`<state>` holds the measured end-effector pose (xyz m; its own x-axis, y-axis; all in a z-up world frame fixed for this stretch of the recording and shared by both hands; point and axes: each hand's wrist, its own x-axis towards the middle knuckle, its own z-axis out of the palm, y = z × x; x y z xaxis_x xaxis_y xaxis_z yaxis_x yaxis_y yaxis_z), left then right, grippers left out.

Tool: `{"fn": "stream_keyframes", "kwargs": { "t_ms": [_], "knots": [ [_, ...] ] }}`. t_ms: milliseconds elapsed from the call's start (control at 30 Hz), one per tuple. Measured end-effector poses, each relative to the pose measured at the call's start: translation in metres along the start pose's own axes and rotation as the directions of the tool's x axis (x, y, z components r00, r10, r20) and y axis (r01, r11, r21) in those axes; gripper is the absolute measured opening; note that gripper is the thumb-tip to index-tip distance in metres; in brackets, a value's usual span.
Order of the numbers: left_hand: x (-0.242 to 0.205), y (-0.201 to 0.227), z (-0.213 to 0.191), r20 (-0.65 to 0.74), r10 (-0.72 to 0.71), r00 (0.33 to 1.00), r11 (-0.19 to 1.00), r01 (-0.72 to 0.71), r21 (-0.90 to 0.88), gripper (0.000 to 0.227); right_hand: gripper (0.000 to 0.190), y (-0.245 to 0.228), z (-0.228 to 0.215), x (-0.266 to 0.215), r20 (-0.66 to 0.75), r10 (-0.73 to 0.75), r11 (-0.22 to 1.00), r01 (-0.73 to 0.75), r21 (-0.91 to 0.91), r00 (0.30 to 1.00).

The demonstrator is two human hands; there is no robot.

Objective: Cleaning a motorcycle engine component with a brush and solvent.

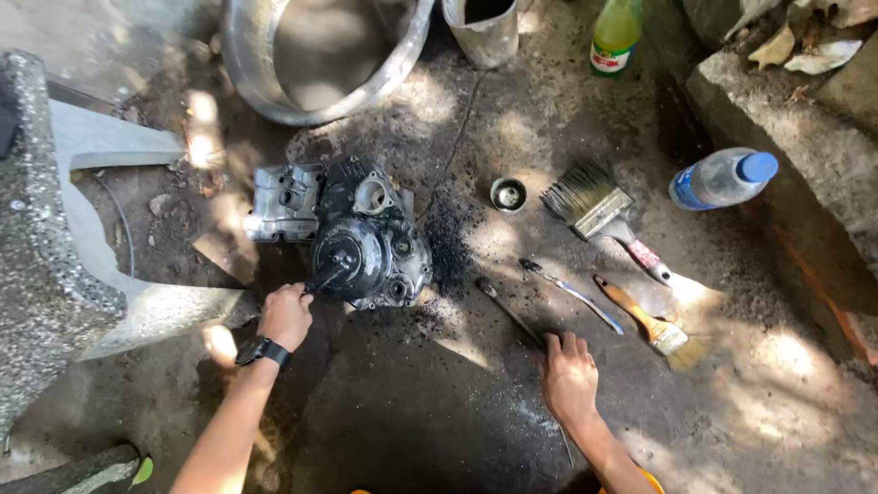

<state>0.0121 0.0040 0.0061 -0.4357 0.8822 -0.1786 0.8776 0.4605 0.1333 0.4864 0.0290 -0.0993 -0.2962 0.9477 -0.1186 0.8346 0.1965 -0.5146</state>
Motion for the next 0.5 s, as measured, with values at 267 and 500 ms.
{"fn": "stream_keyframes", "kwargs": {
  "t_ms": [267, 500],
  "knots": [
    [-0.007, 0.006, 0.000, -0.012, 0.000, 1.000, 0.999, 0.000, 0.039, 0.025, 0.026, 0.005, 0.005, 0.007, -0.015, -0.035, 0.999, 0.034, -0.012, 0.999],
    [0.001, -0.024, 0.027, -0.072, 0.116, 0.991, 0.986, -0.107, 0.125, 0.023, 0.020, 0.010, 0.008, 0.002, -0.052, 0.025, 0.971, -0.012, 0.239, 0.998]
  ]
}}
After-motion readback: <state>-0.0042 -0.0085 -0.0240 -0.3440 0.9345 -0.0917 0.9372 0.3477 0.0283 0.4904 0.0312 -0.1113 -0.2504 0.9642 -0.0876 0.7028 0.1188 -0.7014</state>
